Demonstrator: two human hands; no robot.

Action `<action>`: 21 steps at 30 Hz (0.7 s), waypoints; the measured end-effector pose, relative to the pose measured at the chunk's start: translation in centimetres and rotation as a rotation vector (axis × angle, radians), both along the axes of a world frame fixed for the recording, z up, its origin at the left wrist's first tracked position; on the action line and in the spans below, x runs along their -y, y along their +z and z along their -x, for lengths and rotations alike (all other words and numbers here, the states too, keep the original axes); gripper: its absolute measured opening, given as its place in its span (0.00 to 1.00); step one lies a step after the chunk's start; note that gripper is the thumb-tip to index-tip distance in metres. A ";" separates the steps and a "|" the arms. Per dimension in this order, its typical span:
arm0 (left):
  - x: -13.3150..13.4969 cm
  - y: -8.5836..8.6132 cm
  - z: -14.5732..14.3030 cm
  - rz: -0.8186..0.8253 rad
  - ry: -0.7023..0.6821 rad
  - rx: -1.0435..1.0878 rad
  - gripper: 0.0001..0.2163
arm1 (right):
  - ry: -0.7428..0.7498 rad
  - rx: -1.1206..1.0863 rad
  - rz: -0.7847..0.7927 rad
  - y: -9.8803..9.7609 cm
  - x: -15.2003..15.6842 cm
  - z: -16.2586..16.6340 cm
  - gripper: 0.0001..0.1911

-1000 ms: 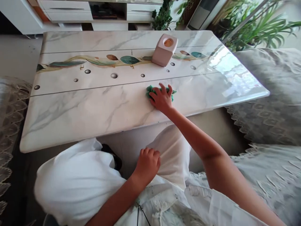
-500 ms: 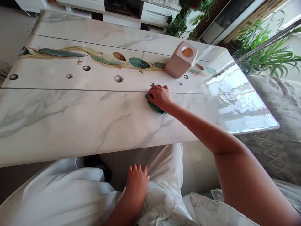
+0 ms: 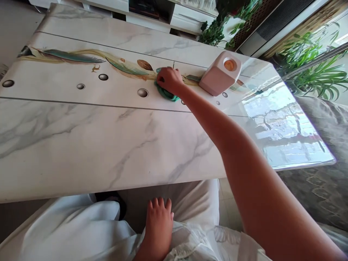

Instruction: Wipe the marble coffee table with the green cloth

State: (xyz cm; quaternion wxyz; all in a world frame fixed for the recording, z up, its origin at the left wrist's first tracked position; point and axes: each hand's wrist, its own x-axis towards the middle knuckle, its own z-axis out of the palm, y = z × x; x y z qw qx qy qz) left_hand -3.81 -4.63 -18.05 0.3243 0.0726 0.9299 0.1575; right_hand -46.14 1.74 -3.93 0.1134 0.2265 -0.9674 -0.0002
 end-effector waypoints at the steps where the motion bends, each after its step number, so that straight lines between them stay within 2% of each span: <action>1: 0.1 -0.1 0.1 -0.015 0.004 0.017 0.20 | 0.034 0.015 -0.012 -0.2 -1.0 -1.2 0.06; 5: 1.2 -0.8 0.2 0.010 0.067 -0.014 0.20 | 0.063 0.071 -0.064 -0.4 -3.4 -4.2 0.06; 9: 2.4 -1.7 0.1 0.066 0.133 -0.126 0.20 | -0.008 0.072 -0.111 0.2 -1.0 -1.7 0.11; 14: 3.1 -1.8 0.3 0.083 0.188 -0.269 0.20 | -0.087 0.018 -0.152 1.1 3.4 2.8 0.17; 17: 2.6 -1.5 0.2 0.079 0.202 -0.239 0.21 | -0.097 0.040 -0.148 1.4 3.6 3.1 0.16; 21: 2.0 -0.4 0.2 0.026 0.161 -0.145 0.20 | -0.047 0.143 -0.143 1.7 1.3 0.5 0.11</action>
